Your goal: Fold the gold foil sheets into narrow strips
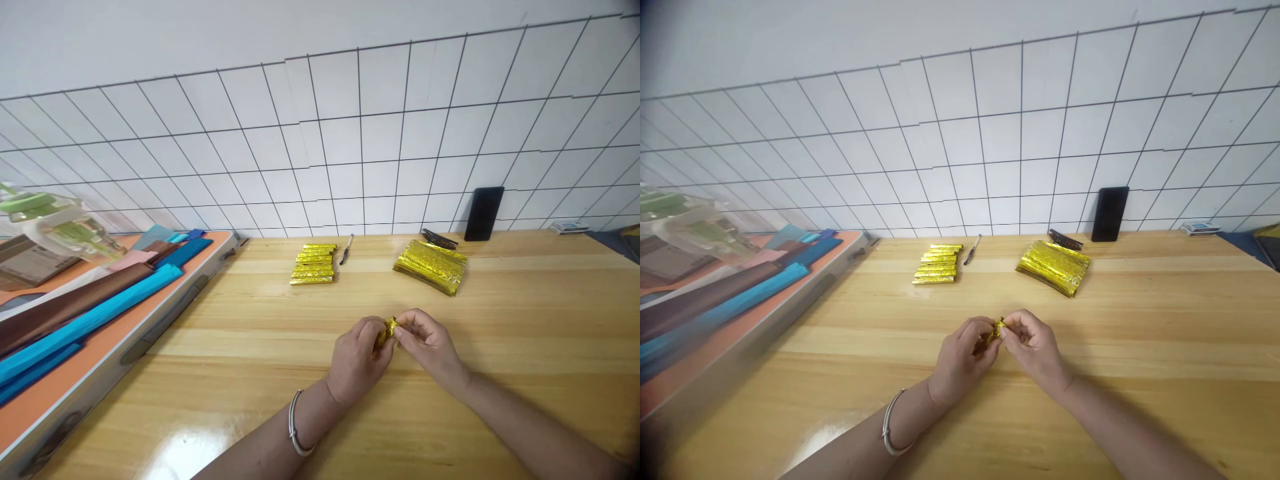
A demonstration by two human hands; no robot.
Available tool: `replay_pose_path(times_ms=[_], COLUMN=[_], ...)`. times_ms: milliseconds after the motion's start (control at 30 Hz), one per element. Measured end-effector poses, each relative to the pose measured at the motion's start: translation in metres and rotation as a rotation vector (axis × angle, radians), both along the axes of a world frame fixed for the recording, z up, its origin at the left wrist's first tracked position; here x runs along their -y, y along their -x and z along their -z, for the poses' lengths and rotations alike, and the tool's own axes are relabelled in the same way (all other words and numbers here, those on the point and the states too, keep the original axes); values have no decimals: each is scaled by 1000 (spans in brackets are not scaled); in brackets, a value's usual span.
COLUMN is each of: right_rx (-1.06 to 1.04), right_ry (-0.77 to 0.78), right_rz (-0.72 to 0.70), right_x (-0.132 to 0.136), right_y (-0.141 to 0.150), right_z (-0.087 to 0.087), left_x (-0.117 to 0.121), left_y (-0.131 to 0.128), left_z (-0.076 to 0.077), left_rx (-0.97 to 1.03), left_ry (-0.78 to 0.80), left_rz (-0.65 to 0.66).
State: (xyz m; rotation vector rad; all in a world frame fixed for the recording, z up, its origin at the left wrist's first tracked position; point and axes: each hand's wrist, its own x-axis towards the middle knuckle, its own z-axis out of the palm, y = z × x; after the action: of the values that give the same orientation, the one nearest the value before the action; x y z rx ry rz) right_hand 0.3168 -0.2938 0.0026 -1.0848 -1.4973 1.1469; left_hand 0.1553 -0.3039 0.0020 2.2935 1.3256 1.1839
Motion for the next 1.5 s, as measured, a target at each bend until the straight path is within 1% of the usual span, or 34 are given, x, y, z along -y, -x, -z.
replay_pose_path(times_ms=[233,467,667,833,1067,1300,1500], right_rx=[12,4,46,72,84,114,81], right_ry=[-25,-37,-59,-92,-123,-147,-124], right_rz=[-16,-26,-16,1,47,58,77], right_x=[-2,-2,-1,1,2,1,1], right_y=[0,-1,-1,-1,-2,-3,-3], right_z=[4,4,2,0,1,6,2], left_x=[-1,-1,-2,-2,0,2,5], left_y=[2,3,3,3,4,1,-1], left_z=[2,1,2,3,1,3,3], left_rx=[-16,-31,-23,-23,20,29,-14], left_ry=[-51,-80,-92,-58,48,84,104], left_rz=[-1,16,9,14,124,108,92])
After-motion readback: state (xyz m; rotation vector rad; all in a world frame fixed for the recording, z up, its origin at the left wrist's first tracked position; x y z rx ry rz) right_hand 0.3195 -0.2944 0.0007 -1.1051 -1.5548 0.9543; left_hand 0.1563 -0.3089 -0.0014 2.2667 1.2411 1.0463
